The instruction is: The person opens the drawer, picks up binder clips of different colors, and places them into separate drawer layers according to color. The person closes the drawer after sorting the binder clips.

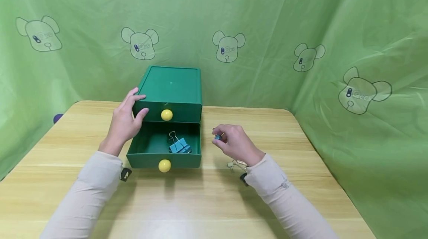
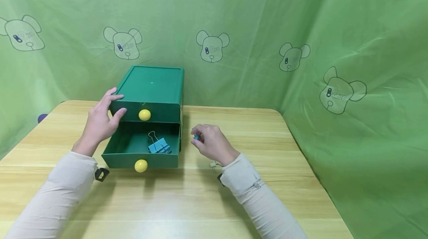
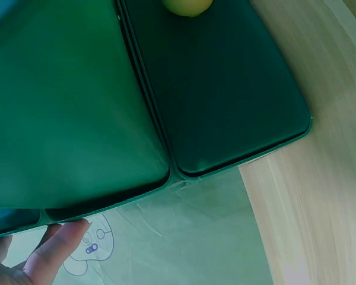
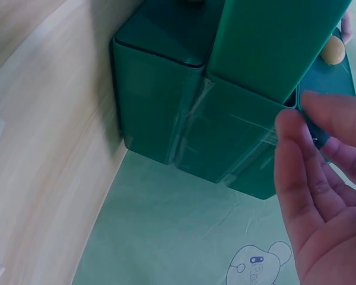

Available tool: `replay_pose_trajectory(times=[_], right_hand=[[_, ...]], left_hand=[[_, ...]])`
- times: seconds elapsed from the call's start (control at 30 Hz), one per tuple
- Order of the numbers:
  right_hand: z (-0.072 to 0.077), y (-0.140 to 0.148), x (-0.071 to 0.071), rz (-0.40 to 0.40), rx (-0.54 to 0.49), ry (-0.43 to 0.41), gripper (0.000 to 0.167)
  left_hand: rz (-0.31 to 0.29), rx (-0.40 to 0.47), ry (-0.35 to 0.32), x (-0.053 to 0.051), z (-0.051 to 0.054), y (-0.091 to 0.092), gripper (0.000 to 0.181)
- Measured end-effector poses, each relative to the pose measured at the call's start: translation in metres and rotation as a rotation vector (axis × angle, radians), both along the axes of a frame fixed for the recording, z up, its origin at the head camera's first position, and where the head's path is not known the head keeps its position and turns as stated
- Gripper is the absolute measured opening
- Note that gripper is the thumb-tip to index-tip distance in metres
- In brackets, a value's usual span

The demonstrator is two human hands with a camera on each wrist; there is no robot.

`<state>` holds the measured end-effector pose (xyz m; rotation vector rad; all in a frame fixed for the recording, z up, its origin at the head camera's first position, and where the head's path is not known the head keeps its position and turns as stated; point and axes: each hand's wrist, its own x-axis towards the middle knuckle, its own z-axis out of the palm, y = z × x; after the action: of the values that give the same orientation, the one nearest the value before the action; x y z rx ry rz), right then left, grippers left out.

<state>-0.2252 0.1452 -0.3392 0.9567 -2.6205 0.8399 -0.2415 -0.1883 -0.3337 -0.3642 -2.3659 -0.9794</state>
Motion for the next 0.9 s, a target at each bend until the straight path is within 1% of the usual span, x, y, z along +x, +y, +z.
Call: replay_pose_trajectory(times=[0.3, 0.47, 0.9], right_hand=[[0.006, -0.006, 0.001, 0.016, 0.0, 0.006, 0.014], [0.008, -0.009, 0.002, 0.021, -0.009, 0.025, 0.011], [0.011, -0.02, 0.002, 0.041, -0.017, 0.061, 0.011]], left_hand=[[-0.002, -0.001, 0.004, 0.0, 0.0, 0.0, 0.041], [-0.003, 0.001, 0.013, 0.0, 0.001, 0.0, 0.04], [-0.004, 0.004, 0.003, 0.002, 0.001, 0.001, 0.04]])
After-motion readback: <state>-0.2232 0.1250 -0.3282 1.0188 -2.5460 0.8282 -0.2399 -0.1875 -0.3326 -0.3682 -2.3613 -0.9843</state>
